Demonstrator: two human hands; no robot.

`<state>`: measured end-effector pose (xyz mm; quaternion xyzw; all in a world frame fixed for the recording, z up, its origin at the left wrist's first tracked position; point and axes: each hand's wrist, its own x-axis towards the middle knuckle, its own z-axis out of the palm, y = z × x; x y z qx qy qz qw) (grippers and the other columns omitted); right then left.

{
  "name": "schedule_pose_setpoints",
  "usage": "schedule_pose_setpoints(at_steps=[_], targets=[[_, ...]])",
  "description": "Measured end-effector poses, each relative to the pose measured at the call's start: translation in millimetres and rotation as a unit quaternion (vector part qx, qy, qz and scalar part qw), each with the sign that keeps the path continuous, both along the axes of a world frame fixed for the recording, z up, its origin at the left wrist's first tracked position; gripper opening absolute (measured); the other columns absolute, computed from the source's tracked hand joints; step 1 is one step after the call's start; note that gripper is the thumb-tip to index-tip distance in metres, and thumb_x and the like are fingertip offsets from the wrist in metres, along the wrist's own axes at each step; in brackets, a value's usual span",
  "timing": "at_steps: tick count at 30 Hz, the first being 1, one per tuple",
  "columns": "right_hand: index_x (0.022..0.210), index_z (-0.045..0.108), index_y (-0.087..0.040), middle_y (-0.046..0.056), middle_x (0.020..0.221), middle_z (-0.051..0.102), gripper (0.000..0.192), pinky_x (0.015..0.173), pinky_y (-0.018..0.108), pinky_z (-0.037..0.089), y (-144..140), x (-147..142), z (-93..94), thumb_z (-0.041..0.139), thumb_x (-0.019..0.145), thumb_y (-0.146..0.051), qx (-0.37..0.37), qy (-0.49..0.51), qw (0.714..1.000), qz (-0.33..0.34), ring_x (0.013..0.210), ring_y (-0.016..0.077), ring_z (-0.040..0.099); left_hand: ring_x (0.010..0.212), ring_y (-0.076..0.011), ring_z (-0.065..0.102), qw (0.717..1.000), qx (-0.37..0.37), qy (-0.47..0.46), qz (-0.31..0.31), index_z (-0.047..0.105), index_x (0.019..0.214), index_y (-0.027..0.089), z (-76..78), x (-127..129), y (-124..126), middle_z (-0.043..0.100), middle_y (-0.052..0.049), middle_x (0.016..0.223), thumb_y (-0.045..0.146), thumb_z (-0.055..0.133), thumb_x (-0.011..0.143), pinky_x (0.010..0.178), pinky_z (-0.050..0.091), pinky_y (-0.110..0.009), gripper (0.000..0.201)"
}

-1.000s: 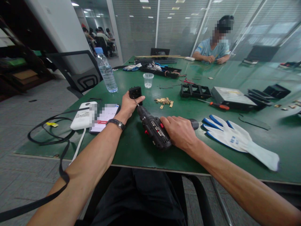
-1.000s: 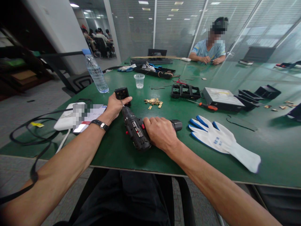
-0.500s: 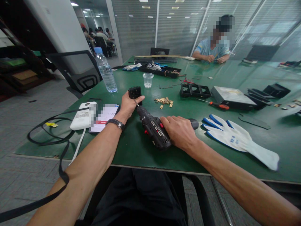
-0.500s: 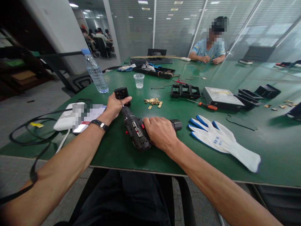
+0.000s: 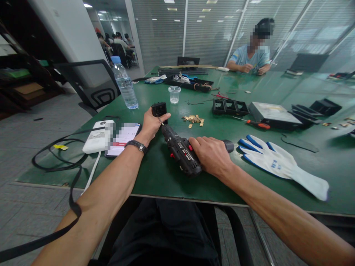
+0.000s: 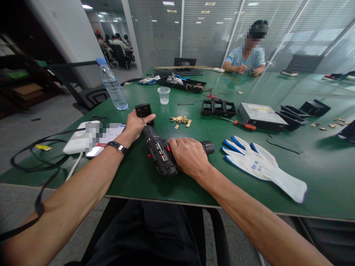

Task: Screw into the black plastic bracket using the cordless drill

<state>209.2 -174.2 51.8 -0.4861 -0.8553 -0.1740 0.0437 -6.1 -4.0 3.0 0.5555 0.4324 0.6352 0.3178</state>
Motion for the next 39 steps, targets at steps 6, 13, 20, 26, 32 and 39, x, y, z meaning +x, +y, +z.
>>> schedule_pose_setpoints(at_steps=[6, 13, 20, 26, 32, 39], targets=[[0.102, 0.056, -0.019, 0.006, 0.088, 0.066, 0.014, 0.063, 0.032, 0.028, -0.2, 0.3, 0.0, 0.047, 0.091, -0.02, 0.003, 0.001, 1.0, 0.005, 0.077, 0.0218, 0.059, 0.081, -0.0176, 0.061, 1.0, 0.006, 0.008, 0.0, 0.062, 0.096, 0.015, 1.2, -0.1, -1.0, 0.066, -0.004, 0.088, 0.036, 0.085, 0.056, 0.075, 0.052, -0.033, 0.051], [0.109, 0.055, -0.018, 0.007, 0.09, 0.066, 0.02, 0.064, 0.032, 0.028, -0.1, 0.5, -0.3, 0.049, 0.089, -0.02, -0.001, -0.001, 1.0, 0.0, 0.079, 0.0218, 0.059, 0.079, -0.0173, 0.061, 1.0, 0.005, 0.01, 0.006, 0.062, 0.093, 0.016, 2.6, 0.8, -2.0, 0.066, -0.004, 0.087, 0.037, 0.085, 0.055, 0.072, 0.053, -0.031, 0.05], [0.11, 0.055, -0.018, 0.007, 0.09, 0.066, 0.022, 0.063, 0.032, 0.028, -0.4, 0.4, -0.3, 0.05, 0.088, -0.019, -0.001, -0.001, 1.0, -0.001, 0.078, 0.0213, 0.059, 0.079, -0.0169, 0.06, 1.0, 0.004, 0.009, 0.005, 0.062, 0.092, 0.016, 2.4, 0.5, -2.1, 0.065, -0.004, 0.086, 0.037, 0.085, 0.055, 0.072, 0.052, -0.031, 0.049], [0.111, 0.055, -0.018, 0.006, 0.089, 0.066, 0.022, 0.063, 0.032, 0.028, -0.5, 0.3, -0.4, 0.049, 0.089, -0.02, 0.003, 0.001, 1.0, 0.003, 0.078, 0.0211, 0.058, 0.078, -0.0168, 0.06, 1.0, 0.007, 0.01, 0.004, 0.062, 0.092, 0.016, 1.1, -0.4, -0.6, 0.065, -0.003, 0.086, 0.037, 0.085, 0.055, 0.071, 0.052, -0.031, 0.049], [0.11, 0.055, -0.018, 0.007, 0.089, 0.066, 0.02, 0.064, 0.032, 0.028, -0.9, -0.4, 0.4, 0.048, 0.091, -0.02, -0.001, 0.002, 1.0, -0.001, 0.078, 0.0216, 0.059, 0.077, -0.0165, 0.06, 1.0, 0.006, 0.009, 0.004, 0.061, 0.092, 0.016, 1.1, 0.0, 0.0, 0.065, -0.003, 0.085, 0.037, 0.085, 0.055, 0.071, 0.052, -0.031, 0.049], [0.107, 0.056, -0.018, 0.008, 0.091, 0.067, 0.018, 0.065, 0.032, 0.03, -0.9, -0.8, 1.2, 0.046, 0.092, -0.019, -0.009, -0.004, 1.0, -0.006, 0.08, 0.0221, 0.059, 0.08, -0.0172, 0.061, 1.0, 0.005, 0.003, 0.0, 0.06, 0.093, 0.016, 2.3, 0.9, -1.9, 0.065, -0.004, 0.086, 0.037, 0.085, 0.055, 0.074, 0.053, -0.032, 0.05]])
